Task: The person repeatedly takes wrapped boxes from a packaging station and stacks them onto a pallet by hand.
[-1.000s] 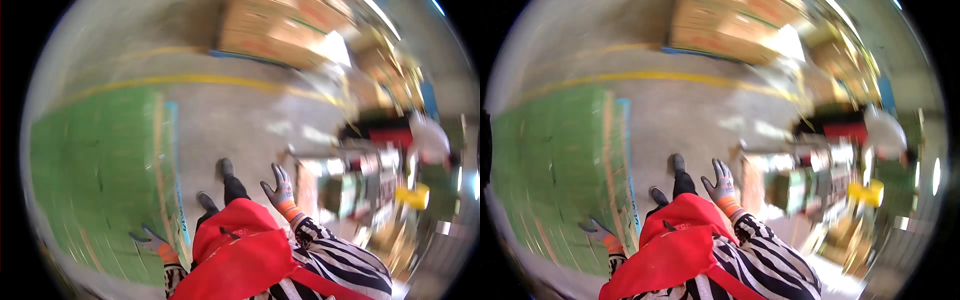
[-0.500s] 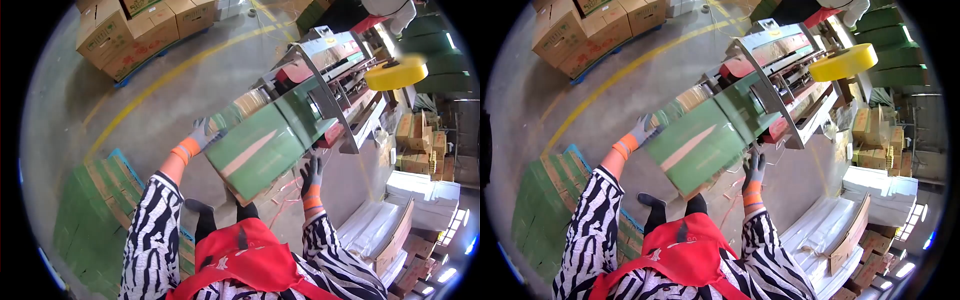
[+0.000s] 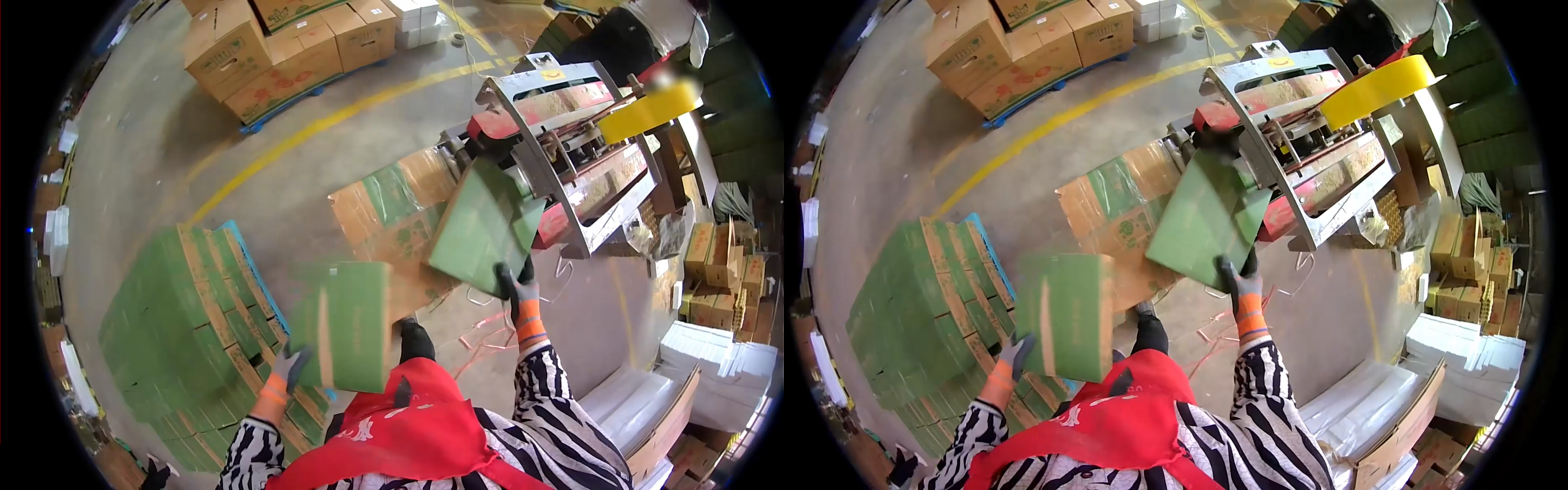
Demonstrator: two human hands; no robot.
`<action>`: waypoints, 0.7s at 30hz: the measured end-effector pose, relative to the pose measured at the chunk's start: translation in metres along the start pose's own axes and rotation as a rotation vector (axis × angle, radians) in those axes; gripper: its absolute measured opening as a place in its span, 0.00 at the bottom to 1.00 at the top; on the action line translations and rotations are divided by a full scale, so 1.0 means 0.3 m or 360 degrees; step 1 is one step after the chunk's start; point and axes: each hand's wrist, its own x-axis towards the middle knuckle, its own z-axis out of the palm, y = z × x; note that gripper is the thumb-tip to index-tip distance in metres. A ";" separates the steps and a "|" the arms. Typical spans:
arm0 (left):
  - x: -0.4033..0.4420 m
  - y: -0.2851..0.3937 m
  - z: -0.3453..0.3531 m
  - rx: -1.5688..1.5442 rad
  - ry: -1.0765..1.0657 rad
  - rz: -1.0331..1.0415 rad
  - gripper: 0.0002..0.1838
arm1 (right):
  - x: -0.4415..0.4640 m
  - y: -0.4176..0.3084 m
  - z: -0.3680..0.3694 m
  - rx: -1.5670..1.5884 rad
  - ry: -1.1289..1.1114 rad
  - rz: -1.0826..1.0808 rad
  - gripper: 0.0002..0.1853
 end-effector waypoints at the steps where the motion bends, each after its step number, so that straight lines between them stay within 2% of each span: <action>1: -0.017 -0.036 -0.038 -0.0059 0.0099 0.0075 0.29 | -0.050 -0.004 -0.015 -0.0056 -0.0028 0.0073 0.30; 3: -0.081 -0.129 -0.098 -0.0199 0.0324 0.0209 0.27 | -0.141 -0.003 -0.013 -0.0037 -0.0149 0.0194 0.31; 4: -0.103 -0.172 -0.114 -0.0273 0.0359 0.0172 0.27 | -0.209 -0.012 -0.020 0.0422 -0.0155 0.0613 0.32; 6: -0.130 -0.191 -0.141 -0.0434 0.0446 0.0099 0.25 | -0.308 -0.005 0.024 0.0384 -0.0159 0.0560 0.33; 8: -0.155 -0.298 -0.178 -0.0601 0.0401 0.0352 0.24 | -0.438 0.067 0.016 0.0098 -0.0313 0.0192 0.33; 10: -0.315 -0.313 -0.208 -0.0522 0.0411 0.0281 0.24 | -0.609 0.042 0.058 0.0086 -0.0476 0.0303 0.30; 11: -0.380 -0.375 -0.240 -0.0591 0.0417 0.0326 0.24 | -0.695 0.027 0.078 0.0075 -0.0558 0.0357 0.29; 12: -0.441 -0.448 -0.272 -0.0643 0.0414 0.0367 0.23 | -0.786 0.000 0.113 0.0187 -0.0637 0.0588 0.27; 13: -0.508 -0.534 -0.312 -0.0689 0.0408 0.0414 0.22 | -0.854 0.020 0.136 0.0046 -0.0803 0.0545 0.26; 16: -0.649 -0.899 -0.423 -0.0718 0.0754 0.0669 0.21 | -1.040 0.011 0.298 -0.0420 -0.1265 0.0291 0.25; 18: -0.871 -0.978 -0.419 -0.0978 0.0906 0.0549 0.22 | -1.141 -0.035 0.449 -0.0548 -0.1607 0.0451 0.24; 19: -0.955 -1.064 -0.419 -0.1141 0.1003 0.0470 0.23 | -1.181 -0.012 0.506 -0.0621 -0.1817 0.0381 0.24; 20: -1.025 -1.134 -0.447 -0.1301 0.1109 0.0426 0.23 | -1.187 0.082 0.539 -0.0586 -0.1924 0.0452 0.27; 21: -1.139 -1.119 -0.436 -0.0993 0.1307 0.0361 0.24 | -1.238 0.132 0.582 -0.0631 -0.2030 0.0470 0.26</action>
